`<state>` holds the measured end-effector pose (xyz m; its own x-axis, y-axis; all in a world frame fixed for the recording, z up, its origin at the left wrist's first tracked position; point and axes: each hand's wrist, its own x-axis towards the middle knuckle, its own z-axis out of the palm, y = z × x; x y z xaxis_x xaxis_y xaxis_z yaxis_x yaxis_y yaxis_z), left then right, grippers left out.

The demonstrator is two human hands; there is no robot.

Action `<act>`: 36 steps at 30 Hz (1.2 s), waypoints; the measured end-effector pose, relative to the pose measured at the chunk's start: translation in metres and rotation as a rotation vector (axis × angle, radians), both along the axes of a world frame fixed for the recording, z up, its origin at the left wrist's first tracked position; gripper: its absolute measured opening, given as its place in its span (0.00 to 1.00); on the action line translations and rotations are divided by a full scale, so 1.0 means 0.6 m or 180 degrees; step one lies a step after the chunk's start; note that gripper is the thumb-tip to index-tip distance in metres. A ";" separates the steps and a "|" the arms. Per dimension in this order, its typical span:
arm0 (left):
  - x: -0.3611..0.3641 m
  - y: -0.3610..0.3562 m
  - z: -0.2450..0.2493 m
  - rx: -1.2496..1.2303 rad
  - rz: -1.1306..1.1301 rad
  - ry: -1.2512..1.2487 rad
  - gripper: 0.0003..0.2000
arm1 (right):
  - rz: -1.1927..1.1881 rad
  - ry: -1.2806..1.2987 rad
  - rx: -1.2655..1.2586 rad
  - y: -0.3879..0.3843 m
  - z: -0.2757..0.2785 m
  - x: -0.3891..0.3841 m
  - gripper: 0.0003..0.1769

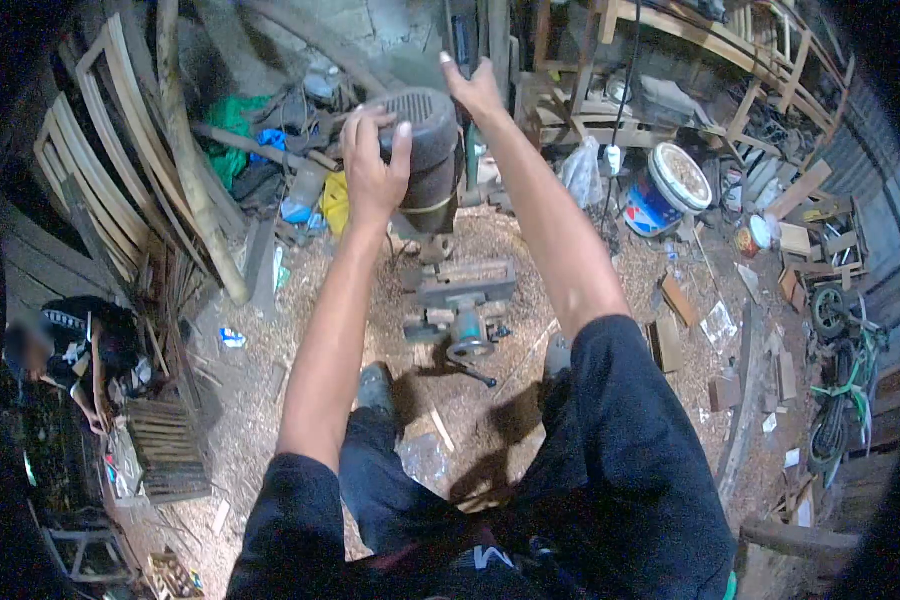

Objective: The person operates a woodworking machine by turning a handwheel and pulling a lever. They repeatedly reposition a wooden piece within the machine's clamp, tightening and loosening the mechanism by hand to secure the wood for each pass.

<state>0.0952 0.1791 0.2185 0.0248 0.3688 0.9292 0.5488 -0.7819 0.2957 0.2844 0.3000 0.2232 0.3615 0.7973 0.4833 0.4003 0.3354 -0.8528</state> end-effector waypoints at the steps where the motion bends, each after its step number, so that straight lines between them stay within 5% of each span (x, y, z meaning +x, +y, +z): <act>1: 0.000 0.003 0.000 0.0040 -0.0049 0.0007 0.14 | 0.0240 -0.0058 -0.0447 0.051 -0.001 0.017 0.61; 4: -0.001 0.012 -0.004 0.0151 -0.0008 -0.0044 0.14 | 0.0344 0.0469 -0.0781 0.045 0.063 0.006 0.66; 5: 0.000 0.011 -0.004 0.0152 -0.0015 -0.0050 0.14 | -0.0016 0.0696 -0.0677 0.056 0.082 0.001 0.50; 7: 0.000 0.009 -0.006 0.0093 -0.0006 -0.0045 0.15 | -0.0125 0.1309 -0.0103 0.097 0.124 0.001 0.37; 8: -0.002 0.012 -0.008 0.0137 0.0004 -0.0036 0.15 | 0.0128 0.1694 0.0392 0.100 0.159 0.000 0.39; 10: -0.002 0.018 -0.011 0.0217 0.0005 -0.0009 0.15 | 0.0656 0.1278 -0.0459 0.014 0.209 0.003 0.44; 14: -0.005 0.014 -0.023 0.0213 0.0058 0.0018 0.17 | 0.0008 0.0413 0.0196 -0.023 0.160 -0.008 0.37; 20: -0.012 -0.013 -0.056 -0.0195 -0.0048 -0.0011 0.18 | 0.0018 0.0017 0.0837 -0.187 0.097 -0.021 0.31; 23: -0.016 -0.041 -0.064 -0.0702 -0.0205 -0.0034 0.22 | 0.0598 0.0805 0.0687 -0.266 0.065 -0.035 0.26; 30: -0.041 -0.076 -0.056 -0.1276 -0.0213 0.0433 0.31 | 0.0634 0.0814 0.1055 -0.261 0.039 -0.035 0.24; 34: -0.041 -0.080 -0.056 -0.1354 -0.0151 0.0520 0.34 | 0.0757 0.0700 0.0531 -0.294 0.023 -0.027 0.31; 36: -0.036 -0.074 -0.055 -0.1265 -0.0204 0.0484 0.35 | 0.0581 0.0803 0.1148 -0.329 0.016 -0.053 0.29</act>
<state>0.0738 0.1349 0.1854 0.1850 0.6906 0.6991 0.5634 -0.6574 0.5003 0.2524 0.1024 0.2331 0.3729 0.6562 0.6560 0.1026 0.6735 -0.7320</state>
